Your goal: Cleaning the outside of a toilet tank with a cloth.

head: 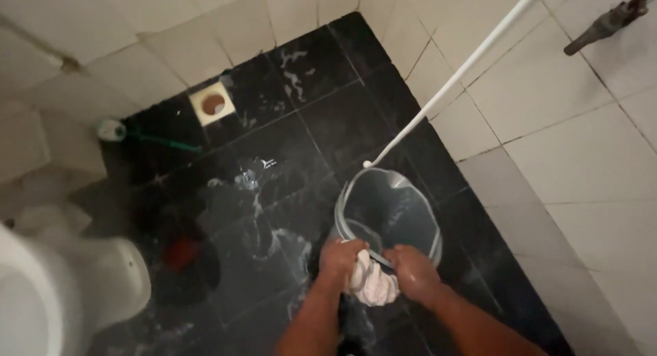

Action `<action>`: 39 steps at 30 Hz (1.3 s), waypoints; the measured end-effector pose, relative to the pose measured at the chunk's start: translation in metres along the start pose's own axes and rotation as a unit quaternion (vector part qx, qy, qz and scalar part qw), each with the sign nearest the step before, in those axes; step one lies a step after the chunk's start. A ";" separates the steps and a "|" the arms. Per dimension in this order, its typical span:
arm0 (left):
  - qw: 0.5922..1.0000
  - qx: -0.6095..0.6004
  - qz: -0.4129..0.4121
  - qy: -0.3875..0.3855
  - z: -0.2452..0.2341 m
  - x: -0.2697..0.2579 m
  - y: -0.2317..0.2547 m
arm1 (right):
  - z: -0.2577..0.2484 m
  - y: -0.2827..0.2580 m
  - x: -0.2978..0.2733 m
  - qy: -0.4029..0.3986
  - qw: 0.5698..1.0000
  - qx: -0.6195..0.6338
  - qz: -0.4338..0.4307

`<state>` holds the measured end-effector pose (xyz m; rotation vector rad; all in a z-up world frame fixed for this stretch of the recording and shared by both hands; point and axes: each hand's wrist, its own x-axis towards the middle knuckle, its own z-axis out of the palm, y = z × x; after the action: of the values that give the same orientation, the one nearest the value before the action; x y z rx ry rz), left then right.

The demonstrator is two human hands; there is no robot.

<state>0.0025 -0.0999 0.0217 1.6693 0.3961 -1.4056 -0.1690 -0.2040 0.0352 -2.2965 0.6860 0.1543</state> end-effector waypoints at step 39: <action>0.984 0.179 0.019 -0.009 0.091 0.137 0.131 | -0.010 0.078 0.146 0.033 0.978 -0.033 0.202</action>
<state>0.0819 -0.2826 -0.0438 1.9365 0.1017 -1.5278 -0.0859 -0.3207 -0.0494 -2.2059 1.1939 0.2938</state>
